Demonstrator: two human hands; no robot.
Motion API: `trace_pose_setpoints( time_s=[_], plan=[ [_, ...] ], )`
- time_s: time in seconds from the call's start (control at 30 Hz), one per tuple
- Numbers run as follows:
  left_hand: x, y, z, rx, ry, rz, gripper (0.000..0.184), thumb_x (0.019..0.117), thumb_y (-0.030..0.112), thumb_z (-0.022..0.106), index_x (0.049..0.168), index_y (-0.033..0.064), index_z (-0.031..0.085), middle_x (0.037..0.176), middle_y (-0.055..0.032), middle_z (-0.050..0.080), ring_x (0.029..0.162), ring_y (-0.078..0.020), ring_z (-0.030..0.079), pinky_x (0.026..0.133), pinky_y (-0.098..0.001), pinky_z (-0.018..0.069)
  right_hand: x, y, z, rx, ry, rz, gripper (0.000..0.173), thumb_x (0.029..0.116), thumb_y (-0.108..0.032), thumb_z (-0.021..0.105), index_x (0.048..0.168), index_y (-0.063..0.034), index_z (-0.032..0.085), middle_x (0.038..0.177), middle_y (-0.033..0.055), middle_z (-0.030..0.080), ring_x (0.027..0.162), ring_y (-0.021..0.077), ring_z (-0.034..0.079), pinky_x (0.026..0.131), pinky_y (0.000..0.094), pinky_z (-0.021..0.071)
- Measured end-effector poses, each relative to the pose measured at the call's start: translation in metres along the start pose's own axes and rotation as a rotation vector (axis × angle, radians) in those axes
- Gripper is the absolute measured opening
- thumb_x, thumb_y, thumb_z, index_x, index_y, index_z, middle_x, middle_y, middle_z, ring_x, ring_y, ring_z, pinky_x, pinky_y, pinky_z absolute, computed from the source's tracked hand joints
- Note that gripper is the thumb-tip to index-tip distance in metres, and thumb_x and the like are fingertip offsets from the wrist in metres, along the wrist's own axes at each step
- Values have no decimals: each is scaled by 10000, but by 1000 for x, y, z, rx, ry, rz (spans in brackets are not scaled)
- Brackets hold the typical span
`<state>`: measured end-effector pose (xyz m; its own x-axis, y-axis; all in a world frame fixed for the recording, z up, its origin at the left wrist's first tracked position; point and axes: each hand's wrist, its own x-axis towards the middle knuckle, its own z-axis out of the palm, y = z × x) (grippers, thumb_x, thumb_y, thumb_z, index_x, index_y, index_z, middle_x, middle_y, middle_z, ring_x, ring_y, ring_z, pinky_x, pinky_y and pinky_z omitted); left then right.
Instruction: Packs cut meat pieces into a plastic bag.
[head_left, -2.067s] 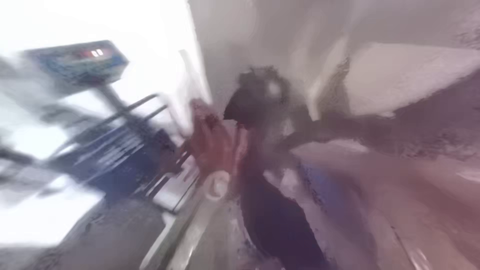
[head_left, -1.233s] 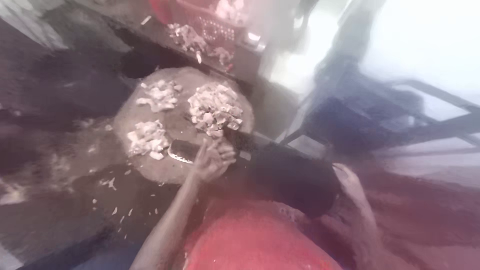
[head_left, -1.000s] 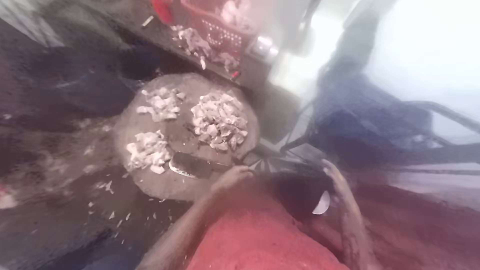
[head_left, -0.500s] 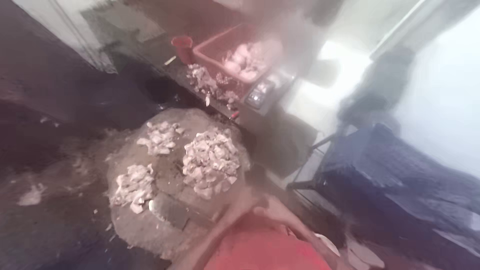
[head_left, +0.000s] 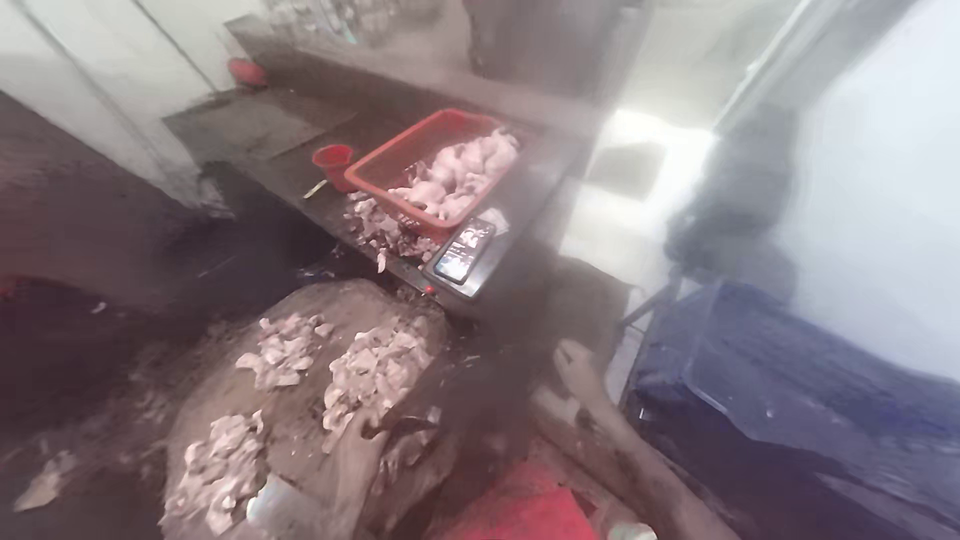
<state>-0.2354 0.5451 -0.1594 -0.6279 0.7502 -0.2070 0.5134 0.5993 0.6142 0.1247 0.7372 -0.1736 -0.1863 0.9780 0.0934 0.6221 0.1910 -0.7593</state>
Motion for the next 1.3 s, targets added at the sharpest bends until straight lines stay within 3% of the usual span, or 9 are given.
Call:
trace_pose_setpoints(
  time_s=[0.23, 0.37, 0.53, 0.67, 0.77, 1.0, 1.1, 1.17, 1.3],
  plan=[
    [-14, -5, 16, -23, 2, 208, 448, 925, 96, 612, 1358, -6, 561, 1179, -216, 681, 1058, -321, 683, 932, -528, 565, -46, -65, 22, 1068, -505, 243, 67, 1035, -113, 475, 1062, -133, 533, 896, -13, 589, 816, 90, 589, 745, 312, 541],
    [36, -69, -5, 116, 231, 289, 429, 921, 48, 664, 1342, 13, 588, 1220, -260, 652, 1129, -421, 638, 978, -607, 510, -49, -88, 21, 1046, -348, 184, 107, 952, -113, 462, 1004, -165, 539, 855, -34, 540, 752, 84, 546, 665, 289, 499],
    [-23, -7, -16, 158, -8, 721, 892, 642, 238, 914, 1455, 142, 562, 1544, -173, 478, 1443, -434, 402, 1181, -653, 300, -48, -148, 24, 776, -529, -139, 146, 997, -117, 511, 1106, -67, 594, 981, 8, 601, 847, 73, 584, 753, 281, 521],
    [-15, -2, -41, -107, -55, 541, 391, 836, -19, 713, 1222, 44, 718, 1238, -152, 697, 1163, -302, 661, 1002, -534, 533, -51, -212, 15, -104, -559, -466, 587, 916, -442, 735, 1449, -309, 525, 1352, -11, 636, 1194, 147, 634, 991, 432, 554],
    [-16, -15, -100, -529, -118, 300, 371, 911, -69, 523, 1241, 23, 664, 1204, -74, 703, 1082, -124, 676, 956, -349, 575, -38, -197, 23, -438, -382, -280, 931, 746, -301, 859, 1554, -366, 401, 1434, 133, 560, 1290, 388, 539, 1046, 617, 440],
    [-82, -78, -123, -1434, -1072, 168, 307, 1014, 250, 551, 1292, 196, 672, 772, -58, 703, 619, -146, 677, 604, -308, 601, -77, -90, 107, -354, -583, 104, 571, 906, -135, 700, 1456, -192, 558, 1318, 131, 672, 1160, 335, 671, 956, 615, 535],
    [-81, -107, -118, -876, -1058, 195, 373, 992, 302, 656, 1358, 248, 610, 898, -8, 670, 652, -74, 598, 571, -237, 523, -72, -81, 121, 377, -472, 381, 288, 1054, -85, 459, 1277, -62, 640, 1075, 114, 715, 872, 199, 706, 728, 393, 617],
    [-70, -130, -106, -309, -863, 153, 593, 924, 374, 760, 1453, 308, 500, 1223, -26, 688, 1001, -160, 697, 881, -416, 604, -67, -126, 114, 882, -478, 501, 295, 1083, -171, 418, 1283, -61, 606, 1054, 127, 719, 883, 218, 708, 748, 422, 618],
    [-26, -158, -100, -117, -376, -22, 401, 907, 105, 705, 1298, 188, 674, 1167, -73, 724, 1045, -209, 700, 948, -485, 566, -58, -166, 108, 855, -987, 204, 192, 979, -104, 556, 1120, -107, 686, 988, -22, 719, 906, 66, 673, 844, 301, 583]
  ],
)
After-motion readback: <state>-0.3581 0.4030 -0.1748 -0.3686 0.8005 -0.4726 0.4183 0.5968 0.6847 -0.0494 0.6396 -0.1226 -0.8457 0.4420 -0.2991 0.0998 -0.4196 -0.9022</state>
